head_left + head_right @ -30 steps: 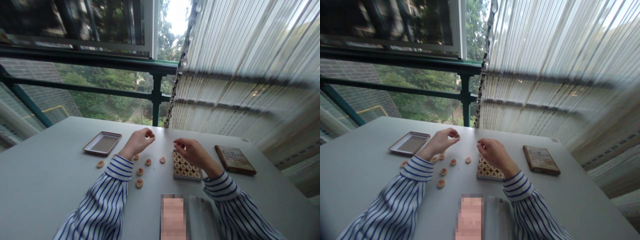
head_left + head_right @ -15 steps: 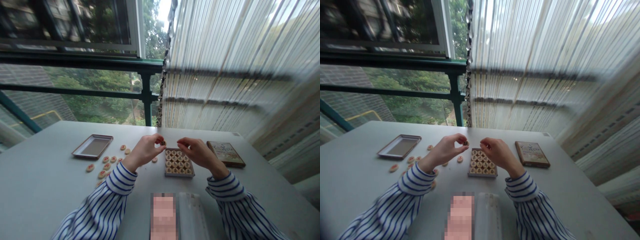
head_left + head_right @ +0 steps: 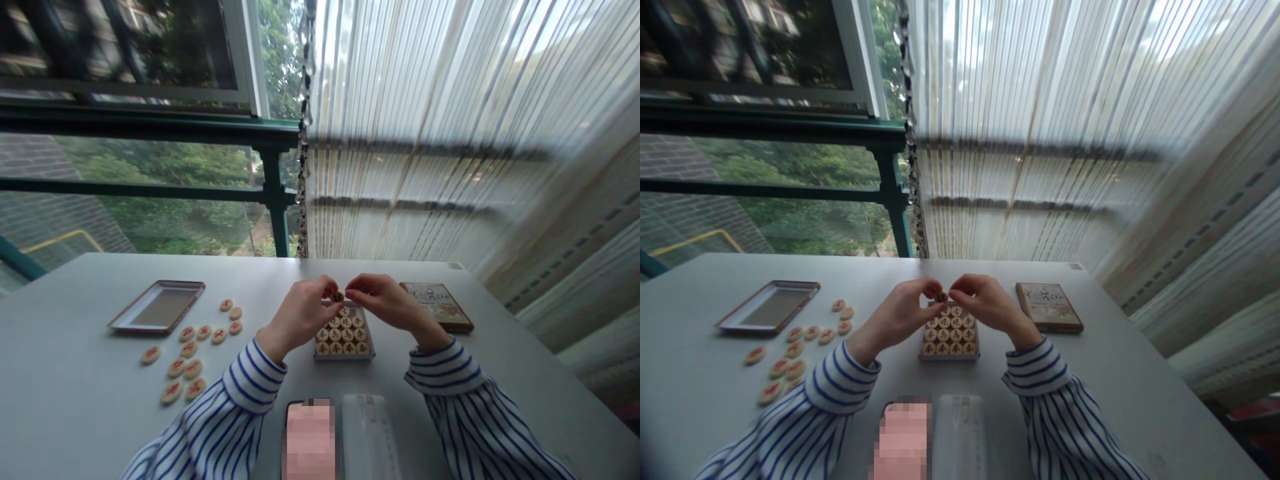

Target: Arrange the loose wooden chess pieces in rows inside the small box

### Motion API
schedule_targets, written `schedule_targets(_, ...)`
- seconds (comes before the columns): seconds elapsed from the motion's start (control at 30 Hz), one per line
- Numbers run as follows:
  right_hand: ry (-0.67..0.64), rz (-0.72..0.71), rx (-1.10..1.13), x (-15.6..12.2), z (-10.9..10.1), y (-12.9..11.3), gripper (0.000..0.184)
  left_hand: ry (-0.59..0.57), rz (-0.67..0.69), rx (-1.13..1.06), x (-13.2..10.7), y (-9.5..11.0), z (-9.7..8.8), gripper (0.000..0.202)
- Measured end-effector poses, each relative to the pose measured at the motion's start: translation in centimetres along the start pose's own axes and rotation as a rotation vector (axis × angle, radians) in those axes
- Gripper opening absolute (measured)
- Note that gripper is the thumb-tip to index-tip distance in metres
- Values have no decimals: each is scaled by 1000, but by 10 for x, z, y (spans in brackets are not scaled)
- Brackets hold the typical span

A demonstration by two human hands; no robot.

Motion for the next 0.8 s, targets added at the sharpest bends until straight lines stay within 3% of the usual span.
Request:
schedule_targets(0.37,-50,73,255,1,4,-1,23,-2,-28,-93,-1,-1,7,17)
schedule_targets(0.53,-35,63,230,2,6,1,24,-10,-42,-118,-2,-1,8,17)
schedule_targets(0.8,-63,21,147,1,2,3,22,-114,-98,-291,1,-7,2,21)
Point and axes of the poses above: each hand's wrist, its own x-axis towards the middle knuckle, its own z-axis out of the palm, y = z × x, the point moved 1 cm from there along x, towards the middle knuckle, and after that the axes turned 12 degrees about x, right-handed, at the moved point
